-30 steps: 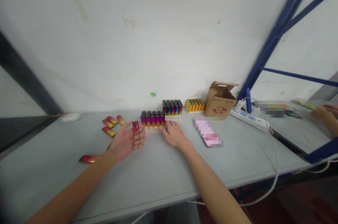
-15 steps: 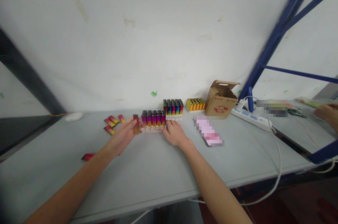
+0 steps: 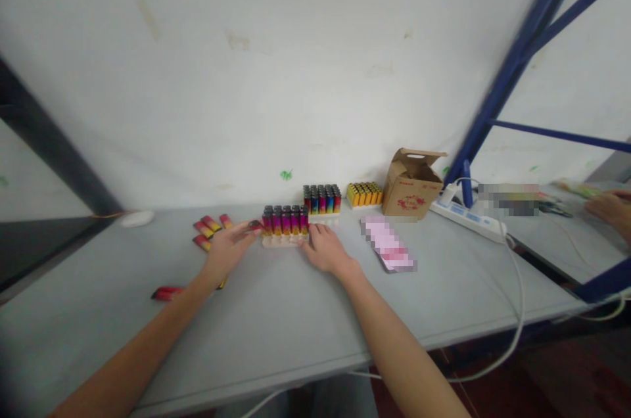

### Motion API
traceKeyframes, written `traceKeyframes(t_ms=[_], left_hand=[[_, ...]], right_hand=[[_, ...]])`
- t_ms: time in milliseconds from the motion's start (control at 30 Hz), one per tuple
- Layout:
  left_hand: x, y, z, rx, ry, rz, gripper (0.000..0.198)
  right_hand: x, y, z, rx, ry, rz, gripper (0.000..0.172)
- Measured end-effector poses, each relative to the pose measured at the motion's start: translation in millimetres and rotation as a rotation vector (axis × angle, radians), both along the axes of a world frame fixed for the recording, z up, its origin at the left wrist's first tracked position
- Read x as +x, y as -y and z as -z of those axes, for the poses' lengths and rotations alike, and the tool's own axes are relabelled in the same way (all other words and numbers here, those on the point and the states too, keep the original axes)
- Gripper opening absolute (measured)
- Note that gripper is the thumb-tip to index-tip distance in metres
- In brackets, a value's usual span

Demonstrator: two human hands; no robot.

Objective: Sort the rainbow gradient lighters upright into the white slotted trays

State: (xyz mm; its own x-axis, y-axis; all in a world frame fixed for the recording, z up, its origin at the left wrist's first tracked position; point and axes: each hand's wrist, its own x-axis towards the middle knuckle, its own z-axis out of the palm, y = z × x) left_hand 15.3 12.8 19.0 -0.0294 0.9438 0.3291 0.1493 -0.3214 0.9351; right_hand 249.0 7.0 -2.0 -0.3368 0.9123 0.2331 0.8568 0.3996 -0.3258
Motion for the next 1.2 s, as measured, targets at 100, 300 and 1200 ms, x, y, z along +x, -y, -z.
traceKeyframes(t_ms=[100, 300, 1200], left_hand=[[-0.7, -1.8, 3.1, 0.025, -0.027, 0.040, 0.025], [-2.3, -4.7, 6.3, 0.083, -0.073, 0.074, 0.017], [-10.1, -10.1, 19.1, 0.402, -0.641, -0.093, 0.032]], right_hand=[[0.0, 0.1, -0.2, -0.001, -0.001, -0.001, 0.043], [0.5, -0.5, 0.7, -0.013, -0.016, -0.009, 0.043], [0.5, 0.7, -0.8, -0.024, -0.009, -0.016, 0.044]])
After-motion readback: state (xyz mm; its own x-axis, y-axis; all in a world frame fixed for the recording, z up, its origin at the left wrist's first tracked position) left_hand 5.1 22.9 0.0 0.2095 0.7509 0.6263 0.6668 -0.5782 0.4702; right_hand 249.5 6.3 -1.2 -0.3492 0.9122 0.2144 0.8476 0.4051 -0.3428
